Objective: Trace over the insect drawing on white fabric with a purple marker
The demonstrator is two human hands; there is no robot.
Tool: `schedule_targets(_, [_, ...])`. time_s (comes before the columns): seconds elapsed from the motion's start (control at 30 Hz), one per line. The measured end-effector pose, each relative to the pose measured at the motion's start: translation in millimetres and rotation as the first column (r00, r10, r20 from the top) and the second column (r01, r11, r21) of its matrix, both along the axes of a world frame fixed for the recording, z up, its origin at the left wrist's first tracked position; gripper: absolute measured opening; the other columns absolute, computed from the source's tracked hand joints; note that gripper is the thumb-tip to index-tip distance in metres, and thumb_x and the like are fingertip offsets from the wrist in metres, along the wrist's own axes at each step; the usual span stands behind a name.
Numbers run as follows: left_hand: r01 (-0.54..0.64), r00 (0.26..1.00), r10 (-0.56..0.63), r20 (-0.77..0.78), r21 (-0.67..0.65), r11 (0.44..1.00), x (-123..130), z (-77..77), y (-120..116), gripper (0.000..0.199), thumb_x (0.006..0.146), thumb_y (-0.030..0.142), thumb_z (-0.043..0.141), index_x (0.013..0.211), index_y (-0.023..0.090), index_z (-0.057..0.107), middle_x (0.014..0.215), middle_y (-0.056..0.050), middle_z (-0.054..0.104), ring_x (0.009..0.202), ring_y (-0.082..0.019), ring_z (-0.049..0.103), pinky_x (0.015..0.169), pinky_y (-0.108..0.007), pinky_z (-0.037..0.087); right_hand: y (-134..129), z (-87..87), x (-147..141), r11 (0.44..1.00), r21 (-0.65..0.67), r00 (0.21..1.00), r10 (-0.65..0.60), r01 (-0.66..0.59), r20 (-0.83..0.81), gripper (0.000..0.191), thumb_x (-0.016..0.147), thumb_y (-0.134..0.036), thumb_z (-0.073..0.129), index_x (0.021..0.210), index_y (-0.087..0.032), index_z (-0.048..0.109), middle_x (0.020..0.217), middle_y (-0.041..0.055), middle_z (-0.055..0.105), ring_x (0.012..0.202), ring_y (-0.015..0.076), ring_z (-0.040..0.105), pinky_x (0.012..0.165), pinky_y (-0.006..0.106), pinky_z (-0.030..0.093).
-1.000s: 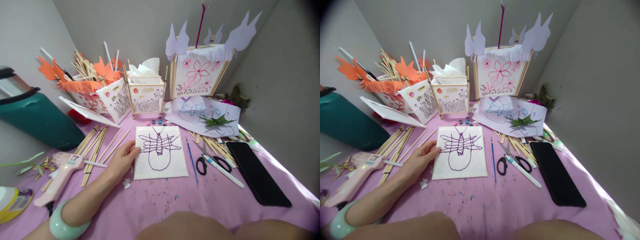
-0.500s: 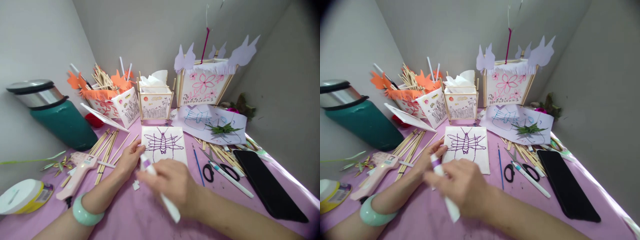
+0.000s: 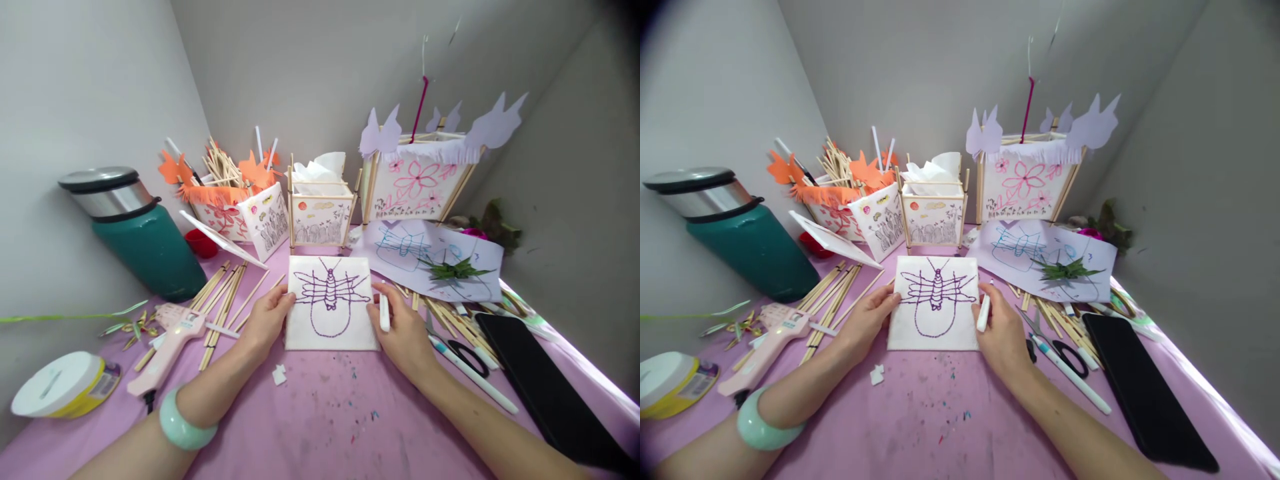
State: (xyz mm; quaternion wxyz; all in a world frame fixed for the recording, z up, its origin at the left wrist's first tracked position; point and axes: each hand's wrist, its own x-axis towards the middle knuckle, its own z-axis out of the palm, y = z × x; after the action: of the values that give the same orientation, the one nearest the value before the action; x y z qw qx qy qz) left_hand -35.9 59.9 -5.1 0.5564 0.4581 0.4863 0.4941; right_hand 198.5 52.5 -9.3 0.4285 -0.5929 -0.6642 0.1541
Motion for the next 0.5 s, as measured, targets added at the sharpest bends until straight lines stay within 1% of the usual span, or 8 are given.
schedule_targets(0.07, [0.007,1.000,-0.007,-0.021,-0.002,1.000,0.7,0.9,-0.9,0.040,0.081,0.039,0.060,0.114,0.017,0.060,0.087,-0.005,0.071,0.069,-0.018,0.064,0.057,-0.026,0.048,-1.1,-0.1,-1.3,1.000,-0.011,0.999,-0.001,0.000,-0.037,0.034,0.082,-0.031,0.051,0.114,-0.022,0.055,0.093,0.0049,0.067,0.081,0.0223,0.064,0.075,0.038,0.049])
schedule_targets(0.13, [0.032,0.999,-0.032,-0.022,-0.004,0.999,2.2,3.5,-2.3,0.042,0.081,0.036,0.060,0.118,0.017,0.057,0.091,-0.005,0.071,0.074,-0.019,0.066,0.062,-0.027,0.050,-1.0,-0.3,-1.0,1.000,-0.020,0.998,-0.013,0.011,-0.069,0.033,0.081,-0.031,0.052,0.112,-0.021,0.056,0.089,0.0044,0.067,0.078,0.0222,0.063,0.073,0.037,0.049])
schedule_targets(0.2, [0.078,0.997,-0.078,0.002,-0.006,0.997,4.1,7.3,-4.1,0.048,0.079,0.031,0.062,0.123,0.016,0.051,0.097,-0.007,0.071,0.080,-0.021,0.066,0.068,-0.029,0.051,-0.2,-1.5,0.0,0.999,-0.015,0.995,-0.032,0.031,-0.089,0.032,0.081,-0.031,0.053,0.111,-0.021,0.056,0.086,0.0043,0.066,0.075,0.0220,0.062,0.071,0.037,0.049])
schedule_targets(0.27, [0.129,0.991,-0.128,0.038,-0.008,0.992,6.0,11.4,-5.8,0.057,0.074,0.024,0.064,0.128,0.015,0.045,0.102,-0.009,0.070,0.085,-0.022,0.066,0.071,-0.030,0.051,0.6,-3.6,0.6,0.998,0.010,0.994,-0.056,0.057,-0.098,0.032,0.081,-0.031,0.054,0.111,-0.021,0.056,0.087,0.0047,0.065,0.074,0.0216,0.061,0.071,0.036,0.049])
schedule_targets(0.37, [0.163,0.983,-0.161,0.088,-0.017,0.987,8.1,16.0,-7.7,0.071,0.066,0.012,0.062,0.133,0.016,0.039,0.109,-0.010,0.068,0.091,-0.024,0.065,0.068,-0.029,0.051,0.5,-6.1,-0.2,0.997,0.034,0.994,-0.070,0.073,-0.089,0.032,0.081,-0.030,0.053,0.111,-0.020,0.055,0.089,0.0055,0.064,0.075,0.0215,0.060,0.071,0.036,0.048])
schedule_targets(0.5, [0.137,0.984,-0.133,0.118,-0.023,0.990,8.8,16.1,-7.9,0.081,0.057,0.004,0.053,0.135,0.019,0.037,0.112,-0.008,0.066,0.094,-0.025,0.065,0.064,-0.027,0.051,-0.9,-6.8,-2.9,0.998,0.042,0.997,-0.047,0.050,-0.063,0.029,0.080,-0.027,0.051,0.108,-0.018,0.055,0.090,0.0061,0.063,0.078,0.0212,0.060,0.074,0.036,0.048])
